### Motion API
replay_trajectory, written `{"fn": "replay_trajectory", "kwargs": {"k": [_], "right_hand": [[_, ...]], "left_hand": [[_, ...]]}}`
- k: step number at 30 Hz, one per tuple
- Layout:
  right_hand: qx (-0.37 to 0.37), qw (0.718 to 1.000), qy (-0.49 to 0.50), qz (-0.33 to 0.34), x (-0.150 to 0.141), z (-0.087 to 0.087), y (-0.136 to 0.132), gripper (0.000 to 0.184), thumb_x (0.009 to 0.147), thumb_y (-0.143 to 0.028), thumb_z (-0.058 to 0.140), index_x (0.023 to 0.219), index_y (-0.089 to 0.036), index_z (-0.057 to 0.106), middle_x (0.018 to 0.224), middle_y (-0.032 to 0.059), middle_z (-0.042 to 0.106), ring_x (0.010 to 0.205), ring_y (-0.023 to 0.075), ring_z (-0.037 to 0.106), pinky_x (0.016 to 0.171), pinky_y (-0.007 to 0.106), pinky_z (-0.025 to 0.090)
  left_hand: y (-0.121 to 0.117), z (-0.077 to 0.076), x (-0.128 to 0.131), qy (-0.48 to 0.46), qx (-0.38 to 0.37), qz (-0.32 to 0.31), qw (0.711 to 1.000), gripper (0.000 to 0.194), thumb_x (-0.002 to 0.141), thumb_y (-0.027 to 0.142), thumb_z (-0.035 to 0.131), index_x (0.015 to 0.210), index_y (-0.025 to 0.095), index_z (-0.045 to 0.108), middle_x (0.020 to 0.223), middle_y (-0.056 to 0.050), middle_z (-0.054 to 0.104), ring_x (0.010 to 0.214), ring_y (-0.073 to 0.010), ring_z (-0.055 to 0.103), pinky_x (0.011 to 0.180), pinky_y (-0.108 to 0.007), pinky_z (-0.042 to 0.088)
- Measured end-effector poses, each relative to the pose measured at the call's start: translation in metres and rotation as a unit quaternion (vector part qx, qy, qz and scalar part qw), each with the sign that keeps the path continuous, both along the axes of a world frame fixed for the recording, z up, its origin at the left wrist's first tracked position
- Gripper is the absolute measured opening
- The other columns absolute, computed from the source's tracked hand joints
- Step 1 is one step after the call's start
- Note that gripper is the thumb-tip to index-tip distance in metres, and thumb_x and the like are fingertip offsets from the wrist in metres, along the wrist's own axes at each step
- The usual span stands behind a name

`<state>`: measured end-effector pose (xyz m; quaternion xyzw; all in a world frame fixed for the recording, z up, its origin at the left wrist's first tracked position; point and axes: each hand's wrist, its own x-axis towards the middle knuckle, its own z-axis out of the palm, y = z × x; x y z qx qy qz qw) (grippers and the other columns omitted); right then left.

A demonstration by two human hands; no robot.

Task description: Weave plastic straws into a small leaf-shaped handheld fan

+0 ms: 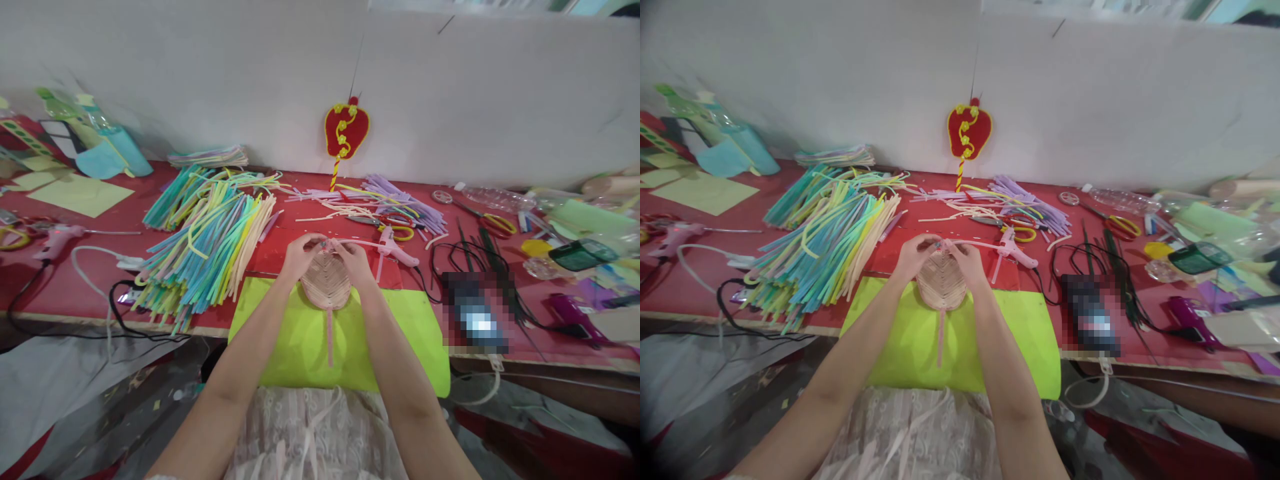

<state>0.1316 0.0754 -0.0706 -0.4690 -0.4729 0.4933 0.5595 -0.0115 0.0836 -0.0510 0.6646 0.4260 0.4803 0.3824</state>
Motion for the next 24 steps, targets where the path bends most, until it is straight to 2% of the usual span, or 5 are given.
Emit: {"fn": "replay_trajectory", "kwargs": {"k": [7, 15, 24], "right_hand": [[0.002, 0.998, -0.063, 0.011, 0.0005, 0.0048, -0.0049, 0.036, 0.065, -0.051, 0.061, 0.074, -0.017, 0.067, 0.072, 0.0025, 0.065, 0.071, 0.0146, 0.057, 0.070, 0.028, 0.045], [0.007, 0.998, -0.064, 0.029, 0.0022, 0.0075, -0.0074, 0.037, 0.066, -0.049, 0.061, 0.085, -0.018, 0.069, 0.077, 0.0028, 0.066, 0.071, 0.0144, 0.057, 0.070, 0.027, 0.044], [0.014, 0.998, -0.067, 0.011, 0.0025, 0.0057, -0.0061, 0.035, 0.065, -0.049, 0.062, 0.077, -0.017, 0.069, 0.070, 0.0021, 0.064, 0.067, 0.0137, 0.056, 0.067, 0.027, 0.044]], "left_hand": [[-0.0001, -0.0011, 0.0005, -0.001, 0.013, 0.012, 1.000, 0.017, 0.077, 0.023, 0.053, 0.089, 0.017, 0.062, 0.092, -0.005, 0.066, 0.086, -0.0129, 0.061, 0.082, -0.028, 0.047], [0.0003, -0.0044, -0.0001, -0.002, 0.029, 0.013, 1.000, 0.018, 0.077, 0.021, 0.052, 0.091, 0.016, 0.062, 0.095, -0.006, 0.066, 0.087, -0.0127, 0.060, 0.083, -0.028, 0.047], [-0.0004, -0.0032, 0.0002, 0.013, 0.034, 0.009, 0.999, 0.020, 0.078, 0.021, 0.051, 0.094, 0.017, 0.062, 0.096, -0.006, 0.066, 0.088, -0.0130, 0.060, 0.083, -0.028, 0.047]]}}
